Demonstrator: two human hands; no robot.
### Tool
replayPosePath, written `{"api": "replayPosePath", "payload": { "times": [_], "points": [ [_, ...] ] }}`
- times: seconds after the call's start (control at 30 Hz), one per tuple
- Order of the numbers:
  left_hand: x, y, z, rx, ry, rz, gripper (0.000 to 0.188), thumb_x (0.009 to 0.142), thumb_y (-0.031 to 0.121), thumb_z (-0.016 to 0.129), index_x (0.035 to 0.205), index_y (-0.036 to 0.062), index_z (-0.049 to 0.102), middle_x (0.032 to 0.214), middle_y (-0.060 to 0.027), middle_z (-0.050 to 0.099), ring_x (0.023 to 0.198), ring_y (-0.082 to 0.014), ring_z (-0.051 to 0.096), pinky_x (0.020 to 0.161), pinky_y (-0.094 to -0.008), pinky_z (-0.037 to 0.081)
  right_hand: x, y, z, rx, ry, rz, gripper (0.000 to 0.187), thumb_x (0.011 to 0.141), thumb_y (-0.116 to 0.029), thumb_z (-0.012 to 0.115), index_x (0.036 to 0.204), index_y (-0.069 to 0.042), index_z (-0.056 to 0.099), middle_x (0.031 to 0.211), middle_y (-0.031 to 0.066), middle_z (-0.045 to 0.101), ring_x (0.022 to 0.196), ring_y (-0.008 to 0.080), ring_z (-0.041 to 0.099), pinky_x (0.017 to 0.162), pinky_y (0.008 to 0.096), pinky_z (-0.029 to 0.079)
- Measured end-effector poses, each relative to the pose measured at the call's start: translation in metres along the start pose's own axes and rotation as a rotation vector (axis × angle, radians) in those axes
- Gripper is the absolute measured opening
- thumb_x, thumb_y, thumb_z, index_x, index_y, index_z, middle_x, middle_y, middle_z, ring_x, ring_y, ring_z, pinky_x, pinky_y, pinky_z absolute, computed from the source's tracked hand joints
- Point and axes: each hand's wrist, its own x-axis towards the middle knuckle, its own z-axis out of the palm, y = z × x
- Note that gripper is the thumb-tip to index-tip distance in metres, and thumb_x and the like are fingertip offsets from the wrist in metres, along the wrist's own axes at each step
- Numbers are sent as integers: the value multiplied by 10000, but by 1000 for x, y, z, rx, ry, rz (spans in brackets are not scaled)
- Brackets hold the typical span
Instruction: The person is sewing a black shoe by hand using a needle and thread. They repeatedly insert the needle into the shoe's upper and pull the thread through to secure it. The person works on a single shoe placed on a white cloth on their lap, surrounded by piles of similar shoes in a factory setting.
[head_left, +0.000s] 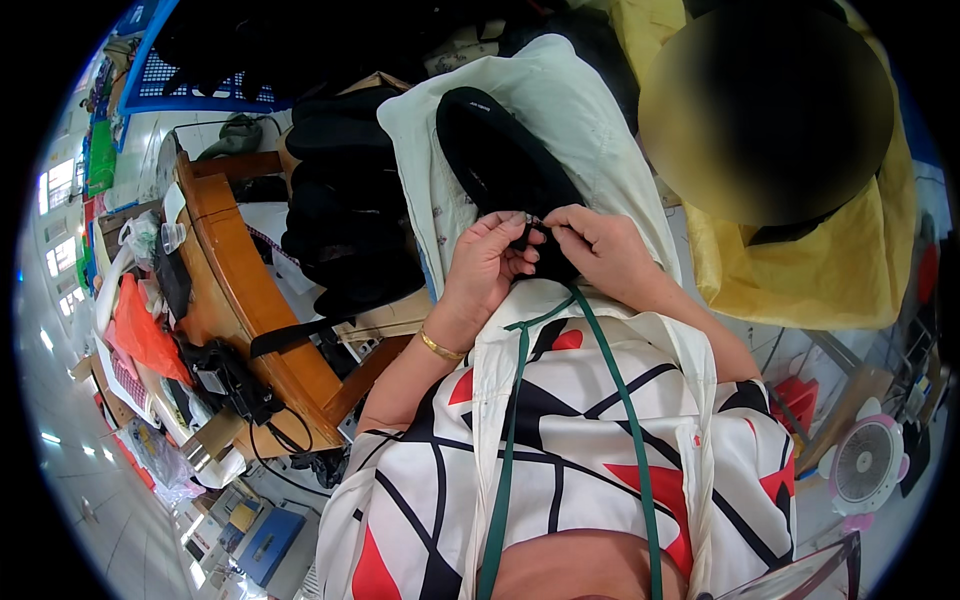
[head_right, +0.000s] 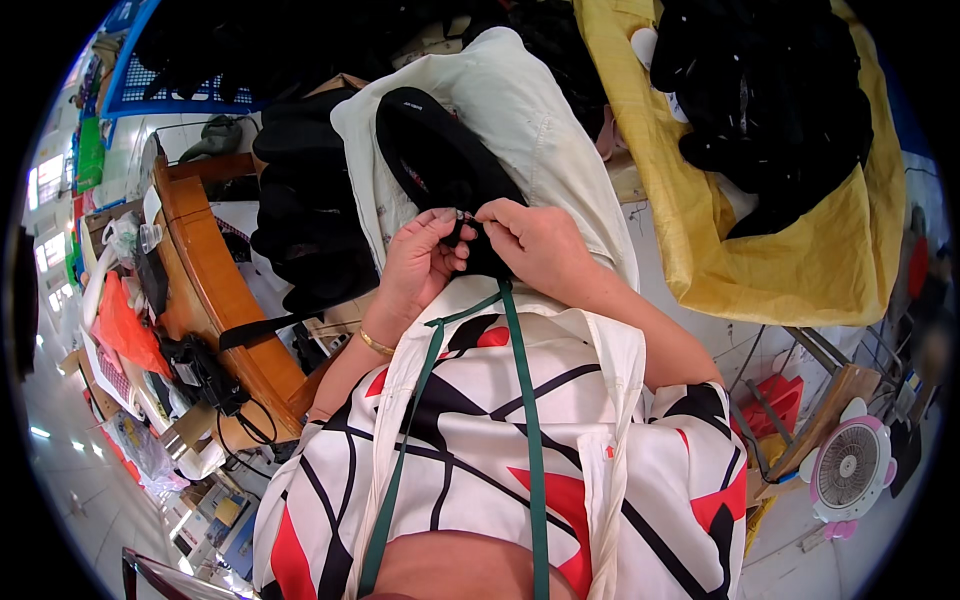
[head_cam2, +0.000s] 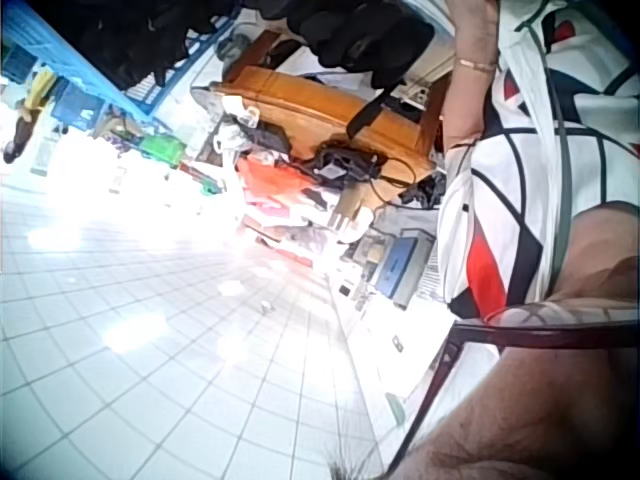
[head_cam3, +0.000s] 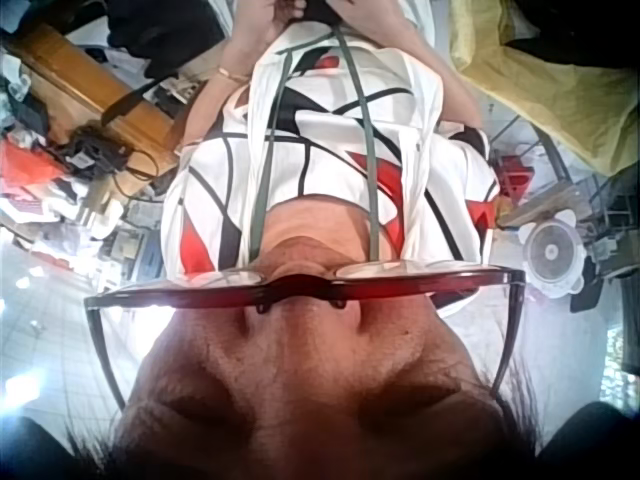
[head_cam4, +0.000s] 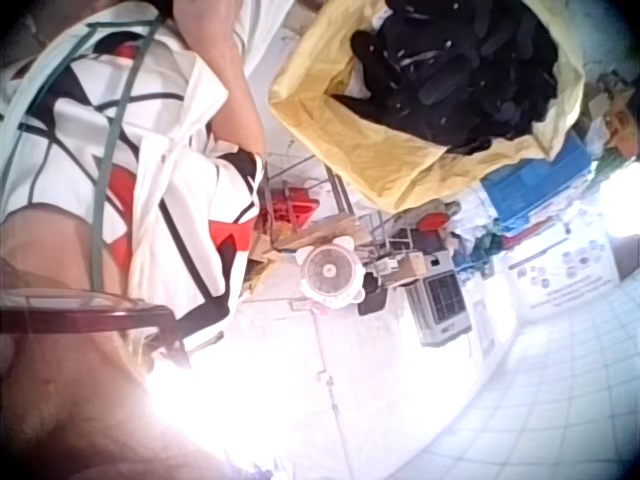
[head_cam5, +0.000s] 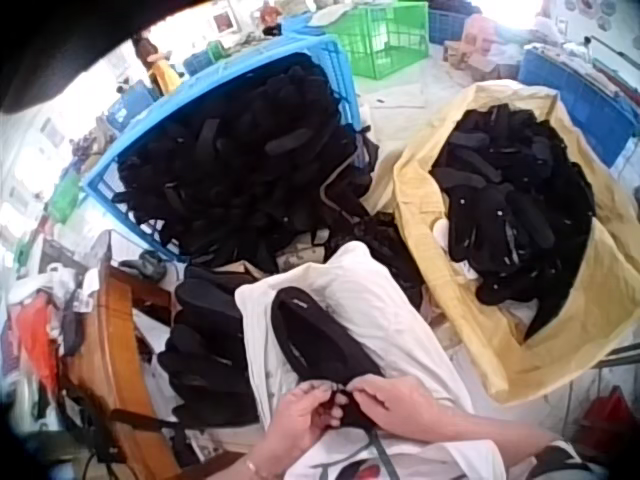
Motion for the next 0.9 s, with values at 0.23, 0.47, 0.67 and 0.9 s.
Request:
{"api": "replayPosePath", "payload": {
  "times": [0.23, 0.47, 0.67, 0.9],
  "points": [
    [-2, -3, 3, 31, 0, 55, 121, 976, 144, 599, 1050, 49, 615, 896, -112, 690, 651, -142, 635, 569, -247, 539, 1, 1, 1, 6, 26, -27, 120, 891, -99, 611, 989, -54, 664, 675, 151, 628, 553, 284, 610, 536, 347, 486],
    [-1, -10, -3, 49, -48, 149, 118, 935, 106, 661, 1041, 57, 644, 895, -76, 695, 670, -106, 629, 580, -210, 513, 5, -6, -7, 358, -217, 404, 104, 957, -109, 592, 995, -27, 644, 676, 0, 572, 573, 61, 497, 529, 238, 424],
    [-4, -6, -1, 277, -78, 152, 145, 891, 98, 721, 1023, 59, 676, 804, -6, 680, 660, -46, 596, 576, -177, 472, 5, 6, -6, 470, -260, 493, 87, 994, -125, 578, 1000, -52, 625, 724, -39, 553, 601, 34, 489, 535, 199, 404],
    [-8, -8, 2, 360, -86, 254, 129, 896, 127, 726, 997, 54, 690, 778, 24, 652, 645, -26, 561, 569, -166, 448, 4, 11, -1, 518, -248, 527, 58, 988, -109, 590, 1027, -66, 598, 720, -38, 552, 594, 41, 514, 527, 188, 403]
  ]
}}
